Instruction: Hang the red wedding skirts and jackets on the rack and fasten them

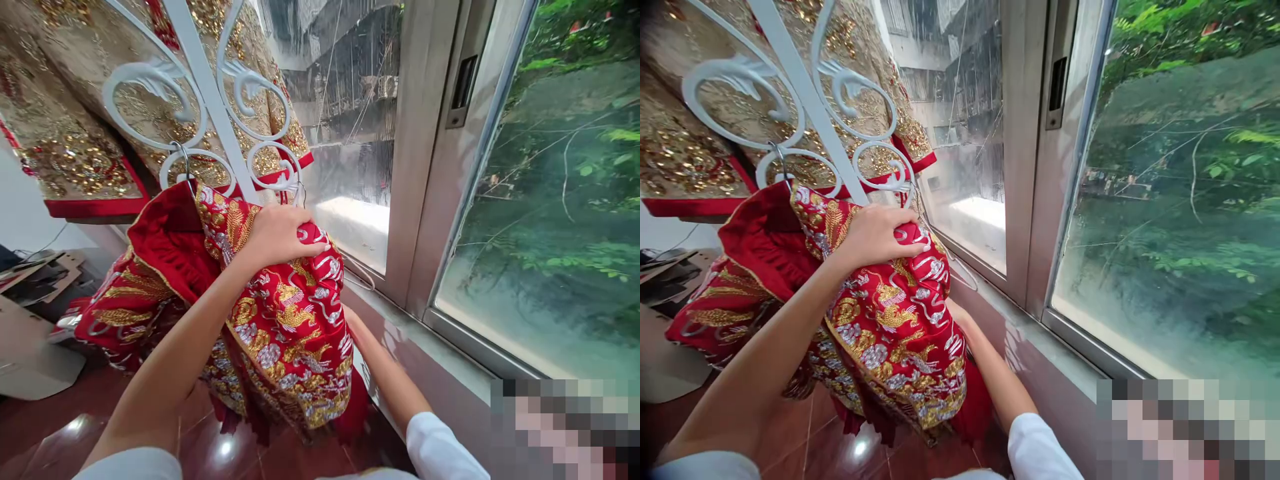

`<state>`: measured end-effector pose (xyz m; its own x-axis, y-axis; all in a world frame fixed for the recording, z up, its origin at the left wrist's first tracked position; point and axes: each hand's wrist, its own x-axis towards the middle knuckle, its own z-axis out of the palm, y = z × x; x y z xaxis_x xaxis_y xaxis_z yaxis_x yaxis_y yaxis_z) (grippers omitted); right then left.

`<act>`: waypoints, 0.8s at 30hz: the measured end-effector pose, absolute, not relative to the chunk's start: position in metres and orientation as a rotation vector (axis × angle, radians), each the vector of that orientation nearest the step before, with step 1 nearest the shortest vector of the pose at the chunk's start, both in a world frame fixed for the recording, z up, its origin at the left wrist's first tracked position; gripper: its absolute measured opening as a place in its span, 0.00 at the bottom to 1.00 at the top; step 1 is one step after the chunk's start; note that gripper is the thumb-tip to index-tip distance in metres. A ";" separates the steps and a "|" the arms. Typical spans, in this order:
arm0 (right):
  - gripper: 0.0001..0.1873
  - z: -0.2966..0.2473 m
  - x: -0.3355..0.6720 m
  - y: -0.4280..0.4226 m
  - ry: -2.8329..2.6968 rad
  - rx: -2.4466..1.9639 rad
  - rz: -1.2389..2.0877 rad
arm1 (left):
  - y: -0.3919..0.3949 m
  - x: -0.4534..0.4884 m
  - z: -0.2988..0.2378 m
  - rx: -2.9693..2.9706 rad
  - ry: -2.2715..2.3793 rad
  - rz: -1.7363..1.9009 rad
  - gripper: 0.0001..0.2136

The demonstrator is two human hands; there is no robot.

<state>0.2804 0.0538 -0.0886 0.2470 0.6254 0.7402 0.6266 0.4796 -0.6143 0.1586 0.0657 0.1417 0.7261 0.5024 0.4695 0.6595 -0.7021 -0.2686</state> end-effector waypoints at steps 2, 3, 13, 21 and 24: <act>0.20 -0.094 0.293 0.030 -1.427 -1.183 0.074 | 0.071 0.159 0.139 -2.499 -0.897 -0.532 0.22; 0.21 -0.096 0.303 0.016 -1.416 -1.181 0.120 | 0.075 0.161 0.136 -2.494 -0.896 -0.544 0.22; 0.21 -0.105 0.362 -0.061 -1.231 -1.665 0.153 | 0.066 0.111 0.143 -2.558 -0.641 -0.922 0.22; 0.23 0.060 0.296 0.021 -1.675 -1.135 -0.547 | 0.096 -0.096 0.118 -2.436 -1.298 -1.134 0.31; 0.34 0.104 0.266 0.075 -1.980 -1.108 -0.615 | 0.103 -0.091 0.100 -2.463 -1.395 -1.045 0.27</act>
